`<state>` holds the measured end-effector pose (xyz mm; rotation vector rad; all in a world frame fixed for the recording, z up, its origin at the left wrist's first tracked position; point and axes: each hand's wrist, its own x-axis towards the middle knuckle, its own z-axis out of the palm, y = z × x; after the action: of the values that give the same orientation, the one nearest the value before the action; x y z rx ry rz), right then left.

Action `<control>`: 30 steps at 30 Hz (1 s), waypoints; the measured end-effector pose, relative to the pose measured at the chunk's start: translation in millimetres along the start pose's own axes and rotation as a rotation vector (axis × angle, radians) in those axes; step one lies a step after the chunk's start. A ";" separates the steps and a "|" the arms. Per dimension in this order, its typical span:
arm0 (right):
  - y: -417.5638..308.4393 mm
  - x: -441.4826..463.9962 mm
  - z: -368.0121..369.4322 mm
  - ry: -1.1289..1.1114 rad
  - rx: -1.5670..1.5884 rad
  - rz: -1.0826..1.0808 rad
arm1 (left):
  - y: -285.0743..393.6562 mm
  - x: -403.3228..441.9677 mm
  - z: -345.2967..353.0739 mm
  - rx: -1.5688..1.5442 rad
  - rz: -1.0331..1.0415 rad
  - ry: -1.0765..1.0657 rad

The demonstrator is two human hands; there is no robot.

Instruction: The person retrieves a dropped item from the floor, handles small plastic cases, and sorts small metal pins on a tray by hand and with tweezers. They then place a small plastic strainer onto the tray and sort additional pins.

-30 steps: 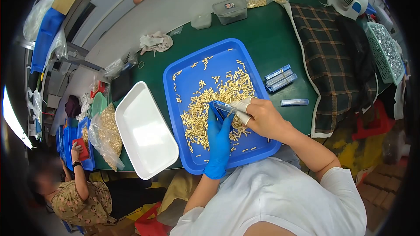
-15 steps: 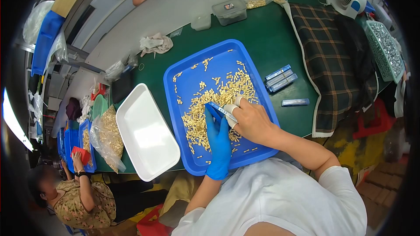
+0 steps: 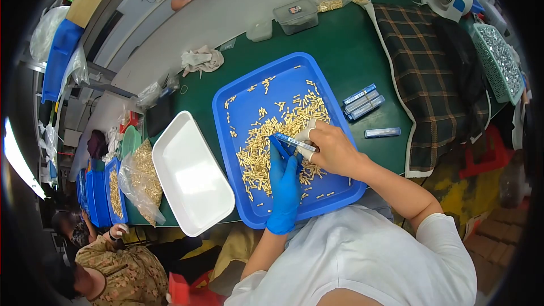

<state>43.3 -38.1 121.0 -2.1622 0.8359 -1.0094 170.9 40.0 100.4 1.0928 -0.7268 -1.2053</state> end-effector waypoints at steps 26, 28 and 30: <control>21.1 -21.0 -3.1 -0.075 -0.459 0.014 | 44.4 6.9 2.7 0.780 0.603 0.276; 20.0 -22.8 -5.0 -0.086 -0.444 -0.008 | 31.6 18.3 -14.1 1.011 0.421 0.097; 22.8 -17.5 -4.9 -0.061 -0.447 0.002 | 39.6 30.5 -18.3 1.120 0.341 0.019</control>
<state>23.9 -40.5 99.4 -2.5447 1.1176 -0.8048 209.0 15.2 127.9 1.7624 -1.5822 -0.4262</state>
